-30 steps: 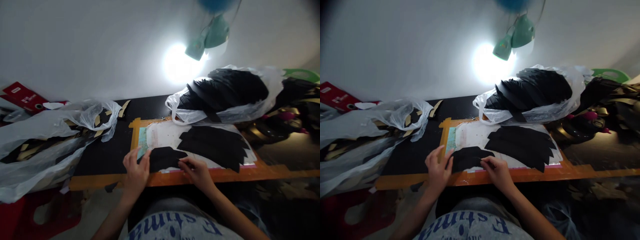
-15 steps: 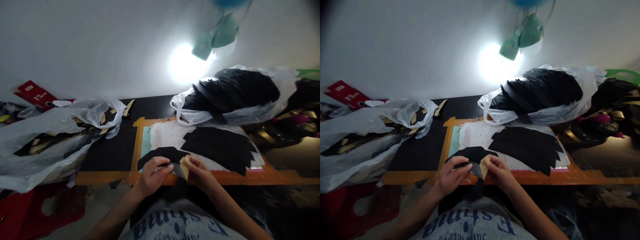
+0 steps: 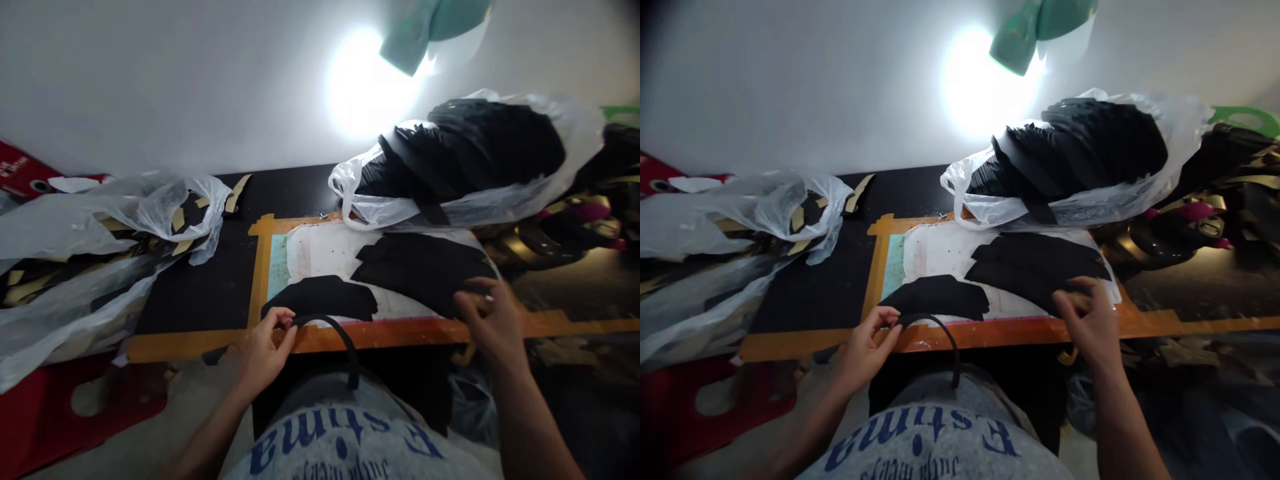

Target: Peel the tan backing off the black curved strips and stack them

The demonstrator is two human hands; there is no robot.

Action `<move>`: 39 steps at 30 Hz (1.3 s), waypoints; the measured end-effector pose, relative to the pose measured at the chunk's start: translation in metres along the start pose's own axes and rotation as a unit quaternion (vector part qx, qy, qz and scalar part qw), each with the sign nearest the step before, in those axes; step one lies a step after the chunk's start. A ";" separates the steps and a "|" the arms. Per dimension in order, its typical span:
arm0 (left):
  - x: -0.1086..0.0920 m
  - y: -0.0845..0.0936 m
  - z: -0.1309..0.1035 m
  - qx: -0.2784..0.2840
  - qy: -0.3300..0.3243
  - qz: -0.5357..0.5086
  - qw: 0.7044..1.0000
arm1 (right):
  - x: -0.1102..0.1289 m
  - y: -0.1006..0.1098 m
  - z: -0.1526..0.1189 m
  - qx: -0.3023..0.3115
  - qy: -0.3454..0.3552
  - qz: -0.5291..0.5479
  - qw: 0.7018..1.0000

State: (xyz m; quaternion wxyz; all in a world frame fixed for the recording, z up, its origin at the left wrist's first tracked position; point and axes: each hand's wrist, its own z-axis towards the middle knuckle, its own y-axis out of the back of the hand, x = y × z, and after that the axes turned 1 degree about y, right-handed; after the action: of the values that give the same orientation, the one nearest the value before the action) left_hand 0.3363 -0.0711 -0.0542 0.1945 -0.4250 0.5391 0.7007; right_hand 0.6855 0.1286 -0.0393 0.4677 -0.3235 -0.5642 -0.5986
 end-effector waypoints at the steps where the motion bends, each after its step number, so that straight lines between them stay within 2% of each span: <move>1: -0.001 -0.001 0.000 0.006 0.022 -0.010 1.000 | 0.009 -0.006 -0.010 0.088 0.023 -0.050 0.995; 3: -0.004 -0.003 0.000 0.016 0.052 -0.033 0.998 | 0.025 -0.028 -0.031 0.251 0.056 -0.073 0.964; 5: -0.006 -0.005 0.002 0.006 0.071 -0.063 0.995 | 0.032 -0.055 -0.051 0.313 0.063 -0.083 0.944; 7: -0.007 -0.005 0.005 -0.015 0.086 -0.103 0.991 | 0.029 -0.078 -0.063 0.323 0.044 -0.094 0.941; 9: -0.004 -0.006 0.009 -0.034 0.108 -0.142 0.983 | 0.022 -0.091 -0.063 0.334 0.018 -0.077 0.939; 12: 0.004 -0.010 0.014 -0.055 0.144 -0.162 0.975 | 0.016 -0.093 -0.047 0.335 -0.019 -0.041 0.941; 14: 0.011 -0.015 0.018 -0.068 0.156 -0.132 0.977 | 0.018 -0.093 -0.031 0.316 -0.031 -0.050 0.947; 18: 0.018 -0.025 0.027 -0.091 0.157 -0.035 0.983 | 0.022 -0.105 -0.005 0.312 -0.003 -0.107 0.944; 23: 0.021 -0.029 0.034 -0.099 0.146 0.044 0.983 | 0.021 -0.127 0.003 0.294 0.020 -0.190 0.937; 30: 0.025 -0.026 0.035 -0.100 0.154 0.046 0.982 | 0.029 -0.139 0.002 0.305 0.028 -0.305 0.902; 39: 0.028 -0.025 0.035 -0.108 0.155 0.039 0.981 | 0.036 -0.145 -0.001 0.317 0.031 -0.376 0.870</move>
State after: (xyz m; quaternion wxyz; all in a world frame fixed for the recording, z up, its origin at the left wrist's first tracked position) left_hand 0.3253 -0.0351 -0.0898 0.0346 -0.5258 0.4998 0.6874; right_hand 0.5384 0.1101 -0.0607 0.3020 0.0978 -0.7879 -0.5277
